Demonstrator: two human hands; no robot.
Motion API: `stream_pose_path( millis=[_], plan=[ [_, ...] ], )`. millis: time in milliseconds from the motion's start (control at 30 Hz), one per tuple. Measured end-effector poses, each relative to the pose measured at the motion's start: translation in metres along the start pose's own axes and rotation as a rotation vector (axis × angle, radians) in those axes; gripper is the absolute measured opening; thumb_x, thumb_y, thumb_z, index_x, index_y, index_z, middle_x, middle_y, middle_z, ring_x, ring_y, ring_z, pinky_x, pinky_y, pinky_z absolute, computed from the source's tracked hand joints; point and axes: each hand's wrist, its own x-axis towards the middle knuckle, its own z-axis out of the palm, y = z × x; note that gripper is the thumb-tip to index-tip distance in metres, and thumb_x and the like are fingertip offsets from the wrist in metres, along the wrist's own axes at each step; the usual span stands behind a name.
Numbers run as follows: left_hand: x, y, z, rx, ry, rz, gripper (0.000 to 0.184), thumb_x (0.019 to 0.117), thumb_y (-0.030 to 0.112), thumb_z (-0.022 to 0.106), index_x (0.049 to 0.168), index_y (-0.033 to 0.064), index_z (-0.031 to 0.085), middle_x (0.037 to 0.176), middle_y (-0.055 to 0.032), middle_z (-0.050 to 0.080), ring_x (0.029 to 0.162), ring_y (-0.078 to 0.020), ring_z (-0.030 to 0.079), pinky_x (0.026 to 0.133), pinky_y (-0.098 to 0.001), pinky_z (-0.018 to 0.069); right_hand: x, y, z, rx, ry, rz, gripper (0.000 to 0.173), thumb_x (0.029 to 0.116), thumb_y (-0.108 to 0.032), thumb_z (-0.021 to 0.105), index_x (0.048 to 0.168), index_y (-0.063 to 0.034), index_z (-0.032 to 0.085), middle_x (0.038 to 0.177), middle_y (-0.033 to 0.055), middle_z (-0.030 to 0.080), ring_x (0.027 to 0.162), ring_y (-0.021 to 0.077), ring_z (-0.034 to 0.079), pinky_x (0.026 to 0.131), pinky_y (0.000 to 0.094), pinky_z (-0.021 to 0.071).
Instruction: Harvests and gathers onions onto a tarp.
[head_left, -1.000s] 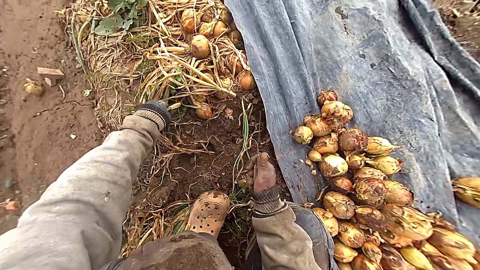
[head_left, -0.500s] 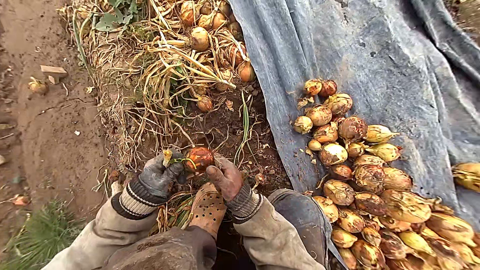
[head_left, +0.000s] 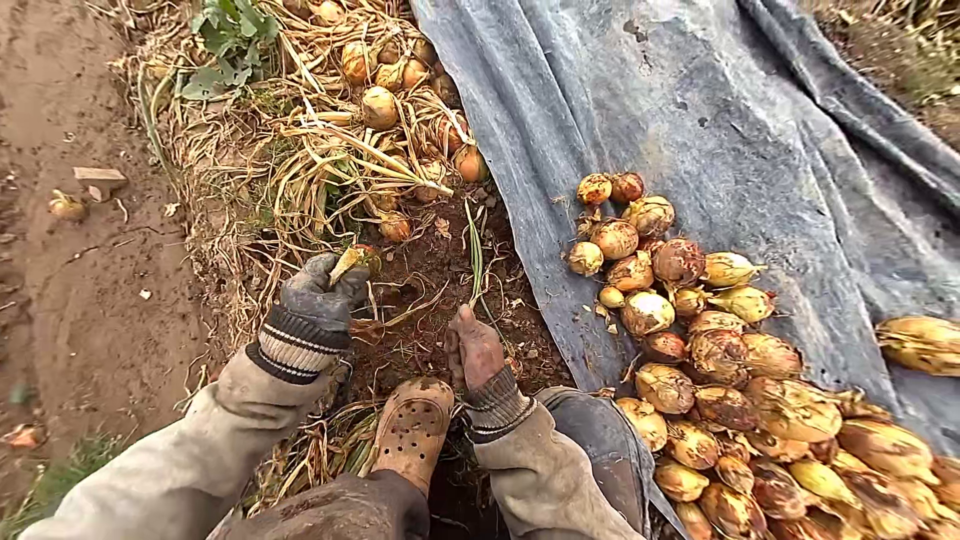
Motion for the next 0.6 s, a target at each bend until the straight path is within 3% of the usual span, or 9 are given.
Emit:
stream_pose_path(
  millis=[67,133,167,233,300,367,433,533,600],
  plan=[
    [0.008,0.011,0.004,0.003,-0.053,0.033,0.032,0.0993,0.030,0.067,0.123,0.0086,0.068,0.100,-0.0086,0.073,0.084,-0.0161,0.070,0.080,-0.0437,0.0594,0.007,0.002,-0.004,-0.233,-0.052,0.105,0.069,0.1082,-0.058,0.023,0.091,-0.0044,0.061,0.065,0.0062,0.051,0.053,0.0183,0.049,0.054,0.0387,0.0467],
    [0.007,0.028,0.010,0.066,-0.234,0.119,0.025,0.0971,0.023,0.070,0.117,0.0086,0.070,0.102,-0.0092,0.074,0.087,-0.0181,0.073,0.084,-0.0468,0.0611,0.013,0.006,-0.003,-0.419,-0.139,0.163,0.075,0.1062,-0.063,0.024,0.109,-0.0016,0.067,0.084,0.0142,0.062,0.076,0.0280,0.060,0.077,0.0514,0.0509],
    [0.007,0.038,0.014,0.150,-0.357,0.150,0.021,0.0949,0.026,0.073,0.111,0.0124,0.072,0.097,-0.0071,0.075,0.085,-0.0186,0.073,0.081,-0.0496,0.0605,0.015,0.007,-0.003,-0.426,-0.142,0.170,0.075,0.1057,-0.064,0.026,0.110,-0.0017,0.068,0.085,0.0146,0.064,0.079,0.0285,0.061,0.080,0.0523,0.0511],
    [0.011,0.057,0.029,0.349,-0.575,0.189,0.023,0.0957,0.039,0.071,0.107,0.0197,0.075,0.092,-0.0033,0.074,0.083,-0.0201,0.071,0.078,-0.0530,0.0571,0.017,0.010,-0.004,-0.284,-0.063,0.150,0.073,0.1064,-0.062,0.024,0.093,-0.0034,0.066,0.066,0.0064,0.054,0.057,0.0187,0.052,0.059,0.0405,0.0485],
    [0.020,0.065,0.044,0.411,-0.568,0.310,0.026,0.0984,0.042,0.066,0.105,0.0181,0.075,0.093,-0.0048,0.074,0.086,-0.0227,0.071,0.079,-0.0539,0.0571,0.015,0.001,-0.011,-0.005,0.028,0.111,0.072,0.1072,-0.061,0.020,0.075,-0.0079,0.057,0.051,-0.0008,0.043,0.041,0.0100,0.040,0.041,0.0287,0.0387],
    [0.048,0.057,0.055,0.360,-0.325,0.483,0.019,0.0980,0.027,0.066,0.103,0.0109,0.075,0.098,-0.0115,0.075,0.092,-0.0286,0.073,0.081,-0.0562,0.0578,0.011,-0.014,-0.026,0.180,0.159,-0.009,0.064,0.1089,-0.055,0.022,0.077,-0.0106,0.056,0.052,-0.0032,0.043,0.039,0.0075,0.036,0.038,0.0261,0.0358],
    [0.093,0.037,0.054,0.381,-0.149,0.460,0.024,0.1019,0.027,0.061,0.113,0.0100,0.074,0.113,-0.0146,0.074,0.104,-0.0320,0.072,0.090,-0.0592,0.0552,0.010,-0.028,-0.052,0.320,0.331,-0.211,0.055,0.1101,-0.048,0.020,0.083,-0.0139,0.055,0.055,-0.0051,0.046,0.037,0.0050,0.040,0.035,0.0224,0.0394],
    [0.147,0.006,0.051,0.660,-0.297,0.355,0.030,0.1029,0.019,0.057,0.132,0.0155,0.064,0.140,-0.0131,0.061,0.119,-0.0376,0.065,0.094,-0.0645,0.0531,0.023,-0.029,-0.083,0.322,0.474,-0.276,0.063,0.1069,-0.060,0.015,0.087,-0.0162,0.054,0.055,-0.0046,0.046,0.038,0.0072,0.042,0.035,0.0261,0.0417],
    [0.165,-0.013,0.068,0.848,-0.489,0.289,0.058,0.0852,0.003,0.073,0.140,0.0160,0.060,0.151,-0.0154,0.050,0.117,-0.0457,0.063,0.088,-0.0684,0.0544,0.031,-0.019,-0.074,0.213,0.476,-0.149,0.067,0.1060,-0.064,0.016,0.086,-0.0134,0.057,0.055,-0.0032,0.047,0.039,0.0085,0.042,0.037,0.0284,0.0422]
  ],
)
